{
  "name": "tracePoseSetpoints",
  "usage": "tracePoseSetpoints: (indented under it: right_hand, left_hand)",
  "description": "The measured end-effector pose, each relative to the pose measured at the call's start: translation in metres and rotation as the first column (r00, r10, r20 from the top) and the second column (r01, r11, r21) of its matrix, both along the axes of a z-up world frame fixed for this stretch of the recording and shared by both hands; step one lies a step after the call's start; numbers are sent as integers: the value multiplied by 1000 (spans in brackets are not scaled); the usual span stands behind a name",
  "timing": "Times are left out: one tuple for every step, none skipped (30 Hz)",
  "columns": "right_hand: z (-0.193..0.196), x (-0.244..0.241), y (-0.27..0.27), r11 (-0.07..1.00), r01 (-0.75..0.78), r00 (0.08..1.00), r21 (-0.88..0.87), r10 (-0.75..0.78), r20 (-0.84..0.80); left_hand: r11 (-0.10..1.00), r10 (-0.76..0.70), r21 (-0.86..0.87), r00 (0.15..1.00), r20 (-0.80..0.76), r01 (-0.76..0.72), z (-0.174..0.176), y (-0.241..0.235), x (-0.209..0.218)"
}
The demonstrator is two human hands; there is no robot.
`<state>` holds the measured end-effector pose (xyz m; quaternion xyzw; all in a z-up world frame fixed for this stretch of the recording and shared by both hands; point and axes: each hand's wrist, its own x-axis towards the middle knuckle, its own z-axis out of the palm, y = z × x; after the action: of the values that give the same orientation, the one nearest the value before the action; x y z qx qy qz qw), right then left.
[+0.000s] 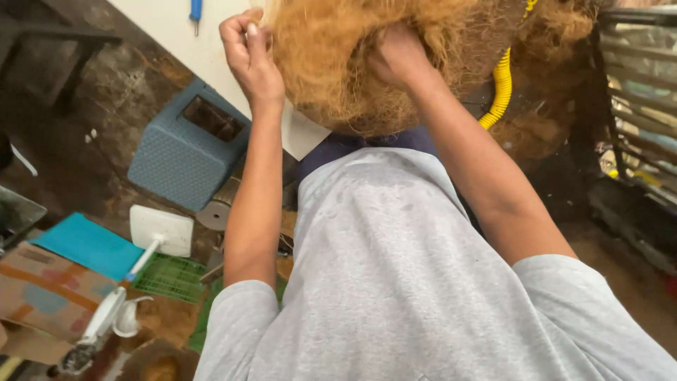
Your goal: The person shapes a circular coconut fiber base into a hat form by hand, pressing and arranging the fibers. Then the person uses a spray gun to apply a coating to the hat's surface.
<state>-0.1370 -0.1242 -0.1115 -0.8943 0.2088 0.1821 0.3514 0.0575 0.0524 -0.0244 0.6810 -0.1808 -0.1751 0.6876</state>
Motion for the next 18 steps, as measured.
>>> tracePoseSetpoints:
  right_hand:
    - [-26,-3,-7,953,-135,985,-273,159,68]
    - [-52,-7,-12,818,-225,942,-530,321,96]
    - [-22,8,-11,817,-240,936,-524,337,96]
    - [9,25,-14,945,-91,979,-315,143,146]
    - [40,42,-17,993,74,987,-88,-61,148]
    - [32,42,-21,994,66,987,-93,-51,150]
    - [24,42,-26,993,4,978,-122,22,206]
    - [17,41,-28,987,-54,962,-152,92,257]
    - [13,42,-31,986,-61,961,-154,100,258]
    - [10,42,-35,991,-57,985,-123,76,158]
    - [7,42,-39,995,-50,997,-91,55,55]
    - [1,38,-42,994,-51,997,-96,57,55]
    - [-5,35,-46,984,-115,992,-139,120,30]
    - [-10,31,-52,967,-178,983,-181,181,3]
    - [-9,28,-53,966,-178,983,-187,182,3]
    - [-9,26,-52,986,-113,993,-126,117,20]
    - [-8,23,-51,997,-48,998,-62,50,33]
    - [-18,19,-54,997,-49,998,-65,51,31]
  left_hand:
    - [998,25,48,997,70,-29,-7,1,5]
    - [994,42,96,989,139,-56,-13,2,10]
    - [992,59,102,989,138,-73,-18,11,13]
    - [964,91,237,985,144,-124,-24,16,18]
    - [914,123,367,981,153,-172,-30,20,22]
    - [914,132,362,979,155,-181,-41,28,26]
    - [866,104,464,976,191,-184,-52,35,28]
    - [806,70,562,973,222,-186,-63,44,30]
    - [806,77,560,972,223,-192,-69,51,30]
    - [791,30,577,954,297,-205,-75,56,30]
    - [775,-18,593,930,367,-219,-81,61,29]
    - [778,-15,589,930,367,-220,-82,67,27]
    - [764,-48,610,925,376,-208,-83,72,24]
    - [752,-82,630,919,385,-197,-85,74,22]
    - [755,-79,625,919,386,-198,-90,76,20]
    - [747,-65,631,923,380,-207,-95,80,17]
    - [739,-50,638,927,373,-217,-100,83,14]
    - [741,-48,636,927,371,-216,-97,82,12]
